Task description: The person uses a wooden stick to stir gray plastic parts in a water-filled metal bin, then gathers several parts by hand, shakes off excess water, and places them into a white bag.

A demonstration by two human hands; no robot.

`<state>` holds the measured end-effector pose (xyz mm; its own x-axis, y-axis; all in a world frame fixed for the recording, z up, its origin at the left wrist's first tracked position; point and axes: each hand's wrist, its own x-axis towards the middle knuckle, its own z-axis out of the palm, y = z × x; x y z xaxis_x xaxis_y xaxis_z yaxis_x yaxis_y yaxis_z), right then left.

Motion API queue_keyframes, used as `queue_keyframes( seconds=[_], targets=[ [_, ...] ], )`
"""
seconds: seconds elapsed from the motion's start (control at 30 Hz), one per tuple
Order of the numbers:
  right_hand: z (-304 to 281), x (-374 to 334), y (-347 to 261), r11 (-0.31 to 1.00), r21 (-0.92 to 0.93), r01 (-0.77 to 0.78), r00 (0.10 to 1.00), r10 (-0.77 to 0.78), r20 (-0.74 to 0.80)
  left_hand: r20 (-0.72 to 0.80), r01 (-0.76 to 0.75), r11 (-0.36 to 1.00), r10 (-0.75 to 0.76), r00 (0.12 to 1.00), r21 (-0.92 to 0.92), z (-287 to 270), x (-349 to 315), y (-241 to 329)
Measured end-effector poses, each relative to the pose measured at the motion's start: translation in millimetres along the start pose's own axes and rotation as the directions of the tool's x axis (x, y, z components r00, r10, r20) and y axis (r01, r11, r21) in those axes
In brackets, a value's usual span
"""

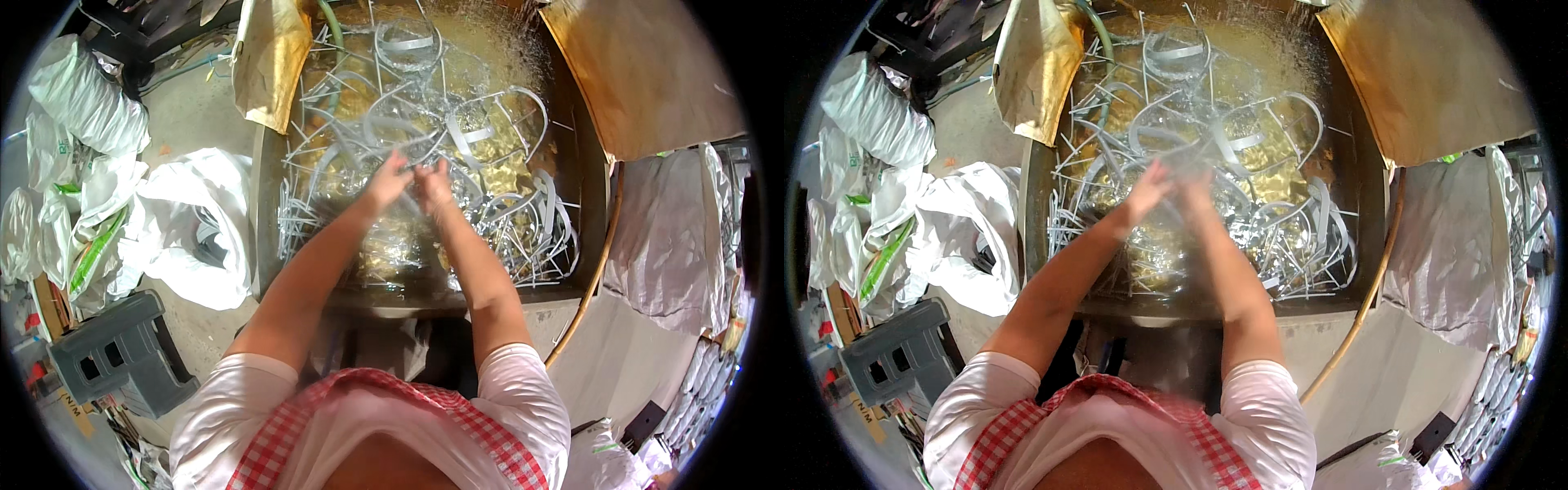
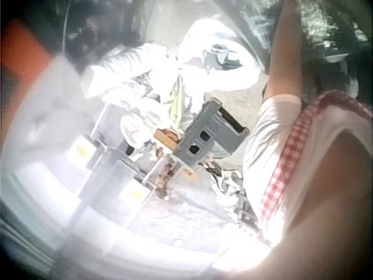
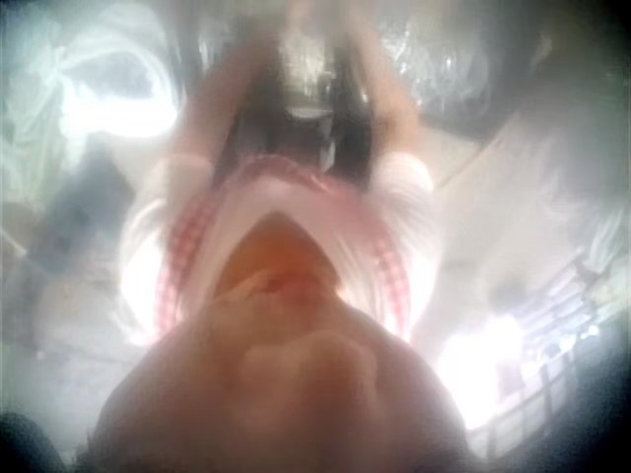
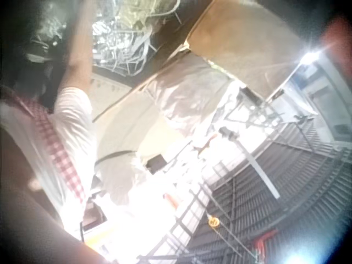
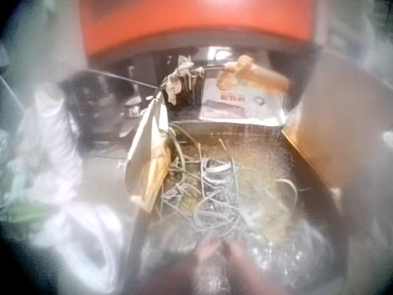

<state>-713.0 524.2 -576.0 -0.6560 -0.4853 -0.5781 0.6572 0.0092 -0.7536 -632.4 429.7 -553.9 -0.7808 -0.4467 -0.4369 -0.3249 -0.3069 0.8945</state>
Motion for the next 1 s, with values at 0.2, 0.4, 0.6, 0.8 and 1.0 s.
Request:
queue_keyframes(
  seconds=[0.2,0.4,0.6,0.8,1.0],
  targets=[
    [-30,55,-118,0.910,0.139,0.390,0.916,-0.367,-0.165,0.152,-0.449,0.870,0.425,0.892,0.205,-21,10,102],
    [-65,29,-175,0.369,-0.901,0.229,0.832,-0.554,-0.015,-0.334,0.080,0.465,0.494,0.803,0.882,-135,-38,31],
    [40,-90,-42,0.147,-0.674,0.724,0.688,-0.098,0.719,-0.100,0.188,0.202,-0.380,0.920,0.961,-183,-105,-66],
    [60,-92,43,-0.239,-0.801,0.548,0.836,0.125,0.535,-0.252,0.335,0.264,-0.303,0.919,0.904,-118,-124,30],
    [62,-75,38,-0.342,-0.669,0.660,0.740,0.141,0.657,-0.007,-0.026,0.233,0.139,0.990,0.972,-166,-90,-16]
  ],
)
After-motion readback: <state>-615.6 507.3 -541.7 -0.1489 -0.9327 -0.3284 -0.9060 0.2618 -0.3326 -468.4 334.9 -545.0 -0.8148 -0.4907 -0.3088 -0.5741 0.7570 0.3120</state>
